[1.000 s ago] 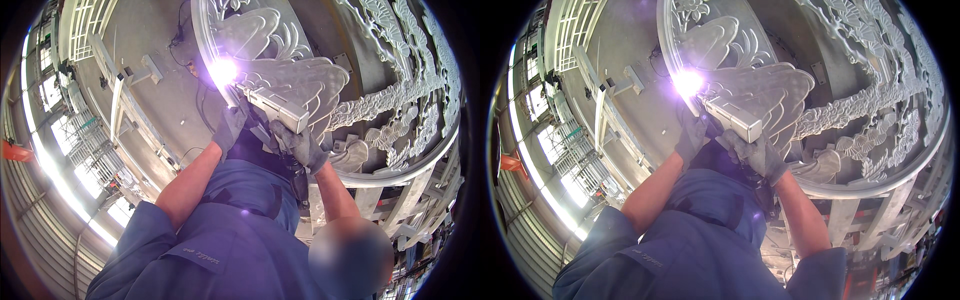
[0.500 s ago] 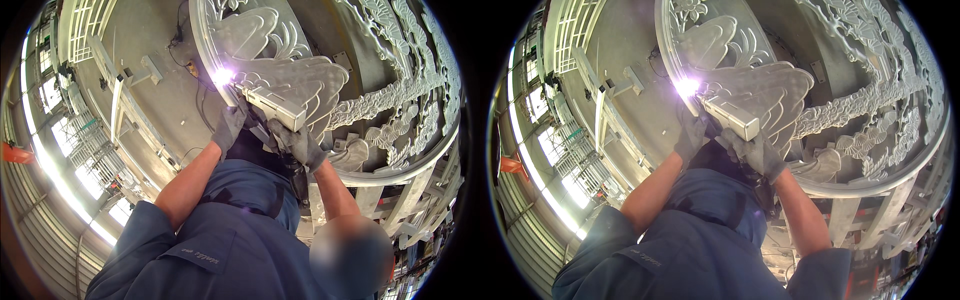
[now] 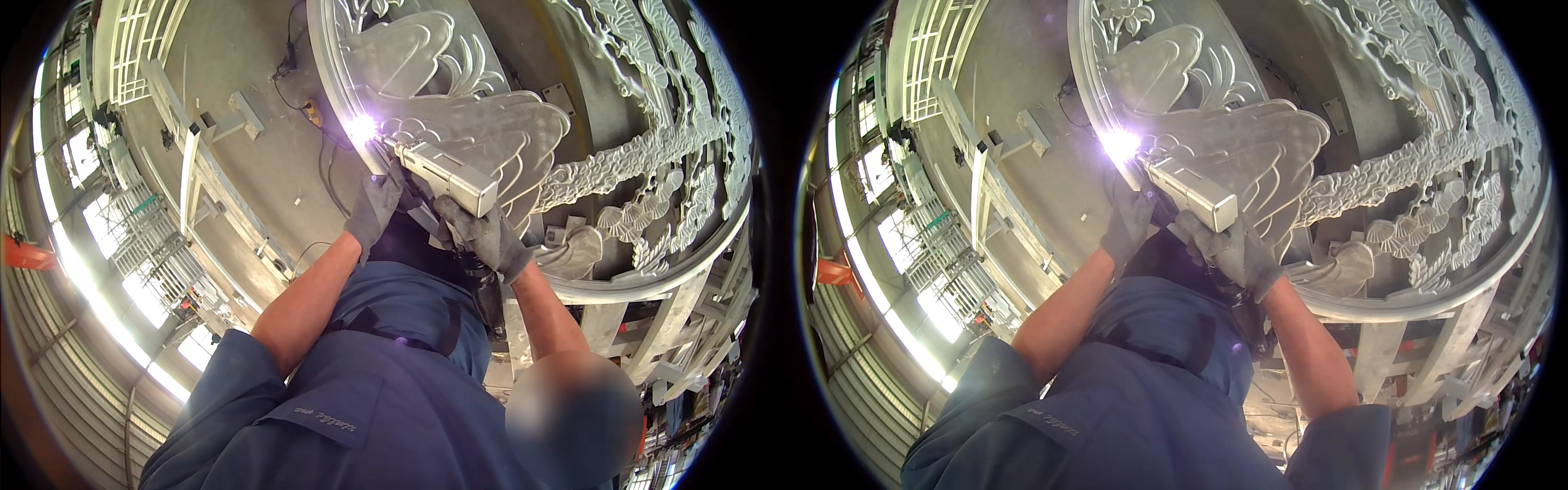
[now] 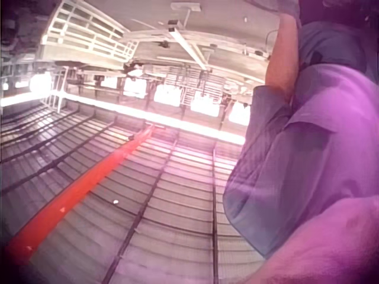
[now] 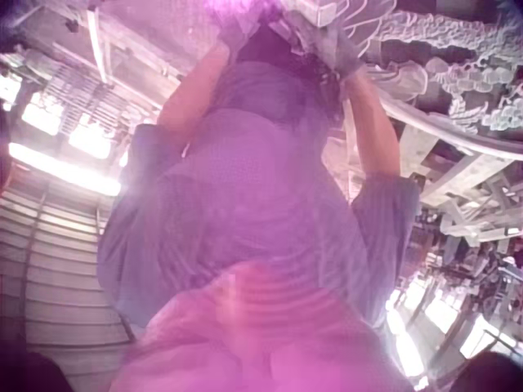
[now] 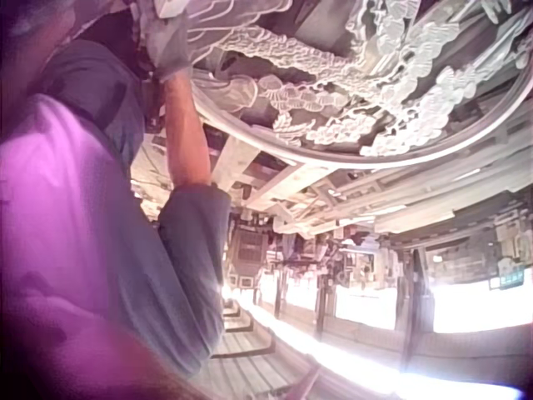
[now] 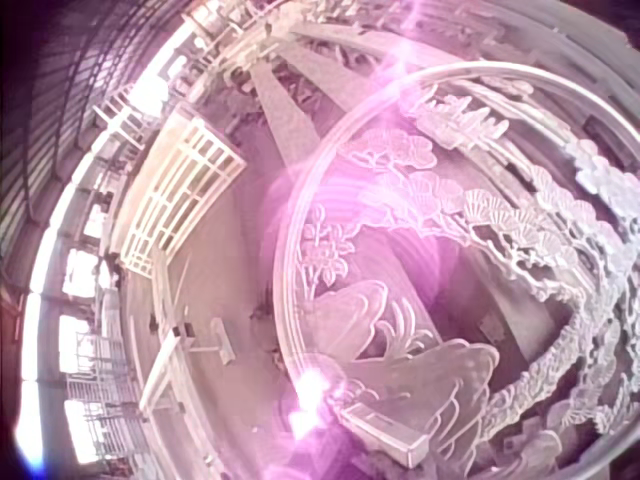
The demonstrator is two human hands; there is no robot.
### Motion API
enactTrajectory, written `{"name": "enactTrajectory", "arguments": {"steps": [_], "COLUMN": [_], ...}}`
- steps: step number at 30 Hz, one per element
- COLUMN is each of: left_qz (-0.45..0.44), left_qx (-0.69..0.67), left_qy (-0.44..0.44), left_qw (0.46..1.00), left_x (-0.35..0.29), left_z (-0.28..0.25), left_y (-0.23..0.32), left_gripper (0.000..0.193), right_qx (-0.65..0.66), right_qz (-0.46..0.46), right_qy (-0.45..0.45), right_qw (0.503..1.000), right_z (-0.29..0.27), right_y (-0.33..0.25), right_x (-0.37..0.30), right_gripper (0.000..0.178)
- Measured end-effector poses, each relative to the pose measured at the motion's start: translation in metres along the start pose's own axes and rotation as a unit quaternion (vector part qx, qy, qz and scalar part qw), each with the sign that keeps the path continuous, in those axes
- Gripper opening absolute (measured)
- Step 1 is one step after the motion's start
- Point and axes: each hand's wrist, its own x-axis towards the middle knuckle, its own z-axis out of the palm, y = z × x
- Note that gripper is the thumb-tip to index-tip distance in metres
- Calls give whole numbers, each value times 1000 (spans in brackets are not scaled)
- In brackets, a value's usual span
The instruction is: The person welds a large circular metal decorative panel with floral and landscape cutouts, using a handheld welding torch. They repeatedly reposition the panel on a support frame and weld along the rim and internal joints.
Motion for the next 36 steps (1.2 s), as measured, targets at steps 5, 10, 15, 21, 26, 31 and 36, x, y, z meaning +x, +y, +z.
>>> {"name": "enactTrajectory", "arguments": {"steps": [5, 10, 15, 21, 26, 31, 36], "left_qz": [67, 133, -64, 152, -132, -65, 37], "left_qx": [87, 261, 23, 77, -1, 119, 131], "left_qy": [33, 64, -82, -354, -508, -568, -511], "left_qw": [993, 954, 994, 920, 851, 812, 849], "left_x": [-2, -6, -19, -31, -58, -45, -20], "left_z": [0, -2, -7, 25, 68, 16, -86], "left_y": [-10, -25, -25, -39, 12, 108, 113], "left_gripper": [27, 26, 42, 57, 66, 48, 45], "right_qx": [14, -72, -26, 26, 57, 45, 118], "right_qz": [15, 36, -90, -158, -297, -359, -389], "right_qy": [7, 33, 70, 245, 368, 454, 503], "right_qw": [1000, 996, 993, 956, 879, 814, 763], "right_z": [2, -4, 0, -29, -12, 40, 108], "right_y": [2, 14, -15, -91, -154, -207, -242], "right_x": [-2, -8, -33, -56, -72, -72, -25], "right_gripper": [33, 30, 29, 25, 54, 66, 57]}}
